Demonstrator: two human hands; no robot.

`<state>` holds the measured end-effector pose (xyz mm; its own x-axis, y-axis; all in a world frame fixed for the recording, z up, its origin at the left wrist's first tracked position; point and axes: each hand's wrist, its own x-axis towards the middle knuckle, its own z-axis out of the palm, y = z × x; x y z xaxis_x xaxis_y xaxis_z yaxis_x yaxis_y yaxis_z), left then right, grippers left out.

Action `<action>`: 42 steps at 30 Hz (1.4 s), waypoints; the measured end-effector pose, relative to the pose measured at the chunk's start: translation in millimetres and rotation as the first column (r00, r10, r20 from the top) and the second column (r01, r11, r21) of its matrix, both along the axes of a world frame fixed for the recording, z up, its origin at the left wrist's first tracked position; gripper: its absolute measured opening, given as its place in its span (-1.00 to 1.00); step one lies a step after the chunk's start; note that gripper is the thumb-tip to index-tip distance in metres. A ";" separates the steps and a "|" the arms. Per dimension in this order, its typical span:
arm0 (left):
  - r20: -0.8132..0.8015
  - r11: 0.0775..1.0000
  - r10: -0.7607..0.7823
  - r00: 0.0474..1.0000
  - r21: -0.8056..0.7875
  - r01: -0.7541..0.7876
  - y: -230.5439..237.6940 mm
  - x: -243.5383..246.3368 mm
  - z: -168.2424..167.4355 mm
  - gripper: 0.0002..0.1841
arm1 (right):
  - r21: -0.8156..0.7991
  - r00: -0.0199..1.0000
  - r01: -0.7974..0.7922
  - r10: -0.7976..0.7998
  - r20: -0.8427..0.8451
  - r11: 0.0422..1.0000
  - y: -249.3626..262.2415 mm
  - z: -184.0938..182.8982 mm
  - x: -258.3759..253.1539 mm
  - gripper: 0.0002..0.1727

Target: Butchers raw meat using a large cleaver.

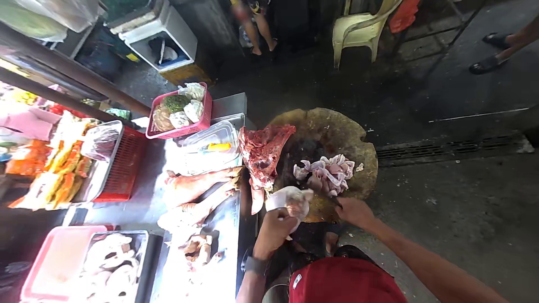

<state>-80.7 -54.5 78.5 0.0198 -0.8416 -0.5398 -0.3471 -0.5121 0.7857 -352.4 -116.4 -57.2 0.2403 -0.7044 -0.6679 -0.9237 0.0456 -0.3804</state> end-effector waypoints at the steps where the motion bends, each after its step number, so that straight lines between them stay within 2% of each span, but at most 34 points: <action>1: 0.162 0.968 -0.252 0.954 0.046 0.248 -12.1 -3.4 3.6 -0.80 | -0.027 0.999 0.017 -0.017 -0.027 0.999 -11.4 1.2 -0.7 -0.49; 2: 0.279 0.899 -0.437 0.855 0.119 0.421 -20.1 -11.8 1.7 -0.75 | -0.049 0.999 0.037 -0.039 -0.038 0.998 -20.6 1.9 -0.1 -0.47; 3: 0.358 0.831 -0.555 0.751 0.205 0.517 -23.0 -22.6 -8.3 -0.71 | -0.069 0.997 0.069 -0.070 -0.013 0.995 -26.2 2.2 0.7 -0.46; 5: 0.436 0.759 -0.650 0.622 0.345 0.552 -15.7 -44.4 -43.7 -0.66 | -0.096 0.977 0.177 -0.163 0.140 0.979 -27.3 1.2 2.0 -0.43; 7: 0.479 0.787 -0.616 0.625 0.344 0.512 5.2 -62.3 -84.0 -0.63 | -0.018 0.894 0.297 -0.272 0.357 0.955 -16.6 4.4 3.1 -0.44; 10: 0.522 0.825 -0.545 0.656 0.194 0.530 36.1 -81.1 -123.1 -0.64 | 0.186 0.692 0.363 -0.398 0.602 0.913 13.4 10.1 12.1 -0.53; 12: 0.533 0.820 -0.536 0.654 0.143 0.555 42.2 -87.8 -136.0 -0.62 | 0.178 0.652 0.336 -0.365 0.665 0.925 26.8 10.0 21.8 -0.59; 13: 0.536 0.812 -0.545 0.644 0.148 0.564 42.9 -89.9 -137.1 -0.62 | 0.131 0.673 0.308 -0.313 0.670 0.942 31.5 7.2 26.2 -0.59; 16: 0.576 0.781 -0.576 0.581 0.178 0.598 42.0 -92.4 -135.9 -0.63 | -0.068 0.787 0.180 -0.102 0.609 0.981 31.2 -1.7 38.0 -0.50; 19: 0.621 0.756 -0.578 0.530 0.163 0.633 45.2 -92.1 -139.8 -0.62 | -0.241 0.877 -0.024 0.136 0.461 0.970 21.0 0.7 49.9 -0.41; 22: 0.614 0.717 -0.626 0.481 0.211 0.664 43.5 -91.8 -128.4 -0.58 | -0.387 0.902 -0.240 0.351 0.249 0.891 10.1 -3.7 52.8 -0.41; 25: 0.583 0.651 -0.697 0.418 0.268 0.710 35.9 -85.8 -110.7 -0.58 | -0.482 0.900 -0.297 0.410 0.145 0.824 2.9 -23.3 29.9 -0.48; 29: 0.548 0.557 -0.766 0.336 0.304 0.773 26.9 -90.2 -102.5 -0.65 | -0.314 0.960 -0.235 0.269 0.072 0.920 14.6 -25.2 -5.7 -0.38; 31: 0.543 0.557 -0.768 0.340 0.302 0.774 26.2 -92.9 -101.4 -0.68 | -0.158 0.972 -0.233 0.236 0.001 0.959 22.5 -23.8 -31.0 -0.38; 33: 0.567 0.581 -0.739 0.363 0.264 0.770 27.4 -87.3 -101.5 -0.66 | -0.084 0.972 -0.233 0.229 -0.056 0.969 29.6 -30.0 -55.9 -0.37; 35: 0.569 0.575 -0.740 0.359 0.256 0.777 30.1 -82.1 -101.9 -0.64 | -0.046 0.971 -0.222 0.217 -0.103 0.974 38.6 -32.5 -69.2 -0.36; 38: 0.551 0.512 -0.782 0.291 0.301 0.804 31.1 -82.2 -105.6 -0.67 | 0.009 0.966 -0.206 0.204 -0.157 0.979 48.8 -33.3 -84.1 -0.37; 42: 0.493 0.447 -0.846 0.203 0.447 0.775 36.5 -95.7 -111.5 -0.75 | 0.005 0.966 -0.184 0.181 -0.185 0.983 58.9 -22.3 -107.6 -0.38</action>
